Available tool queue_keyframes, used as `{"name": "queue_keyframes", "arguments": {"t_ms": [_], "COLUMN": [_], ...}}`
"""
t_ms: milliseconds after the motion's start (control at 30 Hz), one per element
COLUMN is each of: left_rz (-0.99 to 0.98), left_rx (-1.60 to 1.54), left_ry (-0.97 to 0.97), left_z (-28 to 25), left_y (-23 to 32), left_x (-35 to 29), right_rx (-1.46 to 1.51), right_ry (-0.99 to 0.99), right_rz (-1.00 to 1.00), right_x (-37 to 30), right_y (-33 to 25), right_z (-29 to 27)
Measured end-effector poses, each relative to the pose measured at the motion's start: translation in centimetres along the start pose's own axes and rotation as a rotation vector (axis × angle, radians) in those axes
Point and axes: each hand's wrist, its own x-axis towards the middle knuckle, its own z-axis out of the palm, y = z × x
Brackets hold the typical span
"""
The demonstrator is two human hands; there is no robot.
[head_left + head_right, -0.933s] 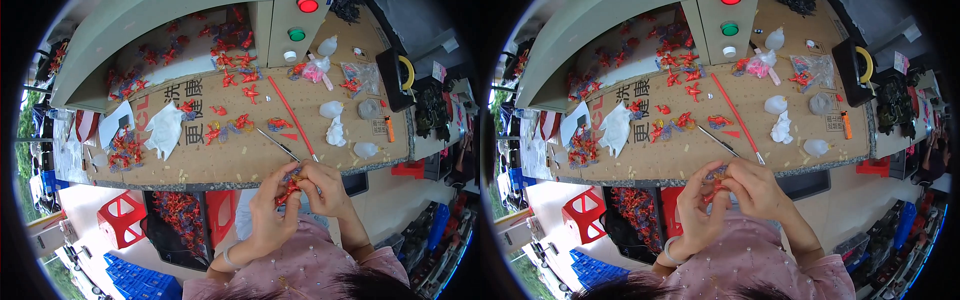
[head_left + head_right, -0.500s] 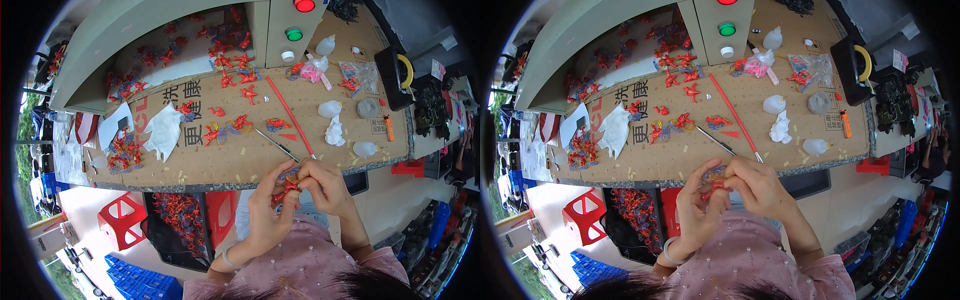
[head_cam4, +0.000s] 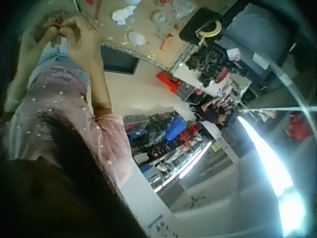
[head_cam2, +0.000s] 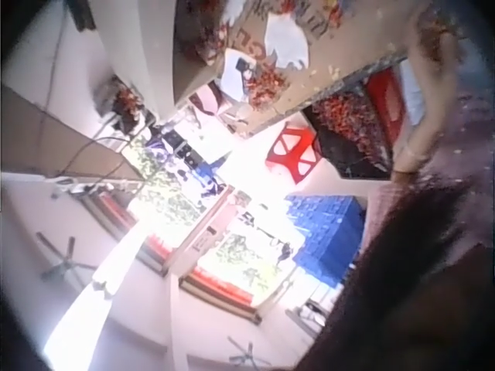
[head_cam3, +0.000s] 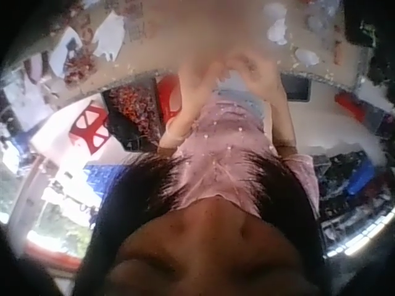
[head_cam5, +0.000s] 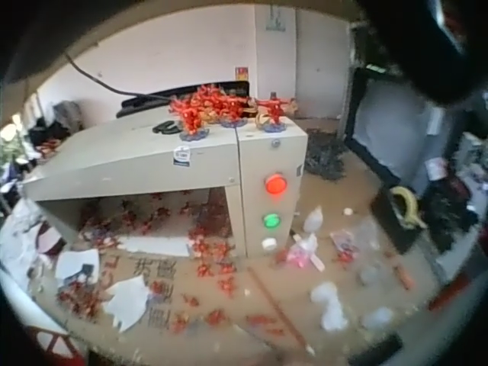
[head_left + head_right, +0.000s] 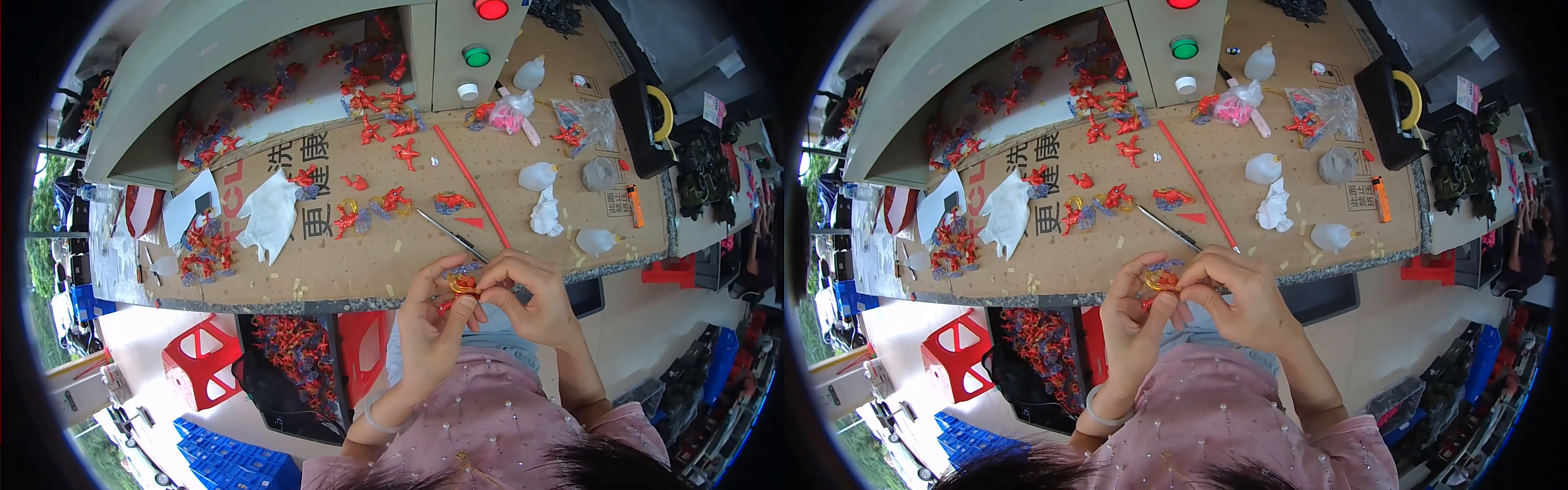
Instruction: The person assembles toy figurines by trimming parts with a blade, applying glue from a bottle, and pressing the figurine components together by hand.
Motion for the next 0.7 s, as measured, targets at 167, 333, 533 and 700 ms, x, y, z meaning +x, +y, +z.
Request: {"name": "queue_keyframes", "arguments": {"t_ms": [167,333,533,700], "left_rz": [0.027,0.038,0.007,0.034], "left_rx": [-0.072,-0.119,-0.135,-0.098], "left_ry": [0.01,-0.015,-0.027,-0.049], "left_z": [0.2,0.0,0.0,0.1], "left_y": [-0.8,-1.7,-2.3,-2.3], "left_x": [0.4,0.5,0.6,0.6], "right_rx": [-0.048,-0.08,-0.081,-0.136], "right_ry": [0.045,0.084,0.127,0.097], "right_rz": [-0.012,-0.021,-0.02,-0.107], "right_x": [-0.4,-0.8,-1.0,-0.9], "right_y": [-0.2,-0.5,-0.4,-0.3], "right_z": [0.0,-0.1,-0.2,-0.7]}}
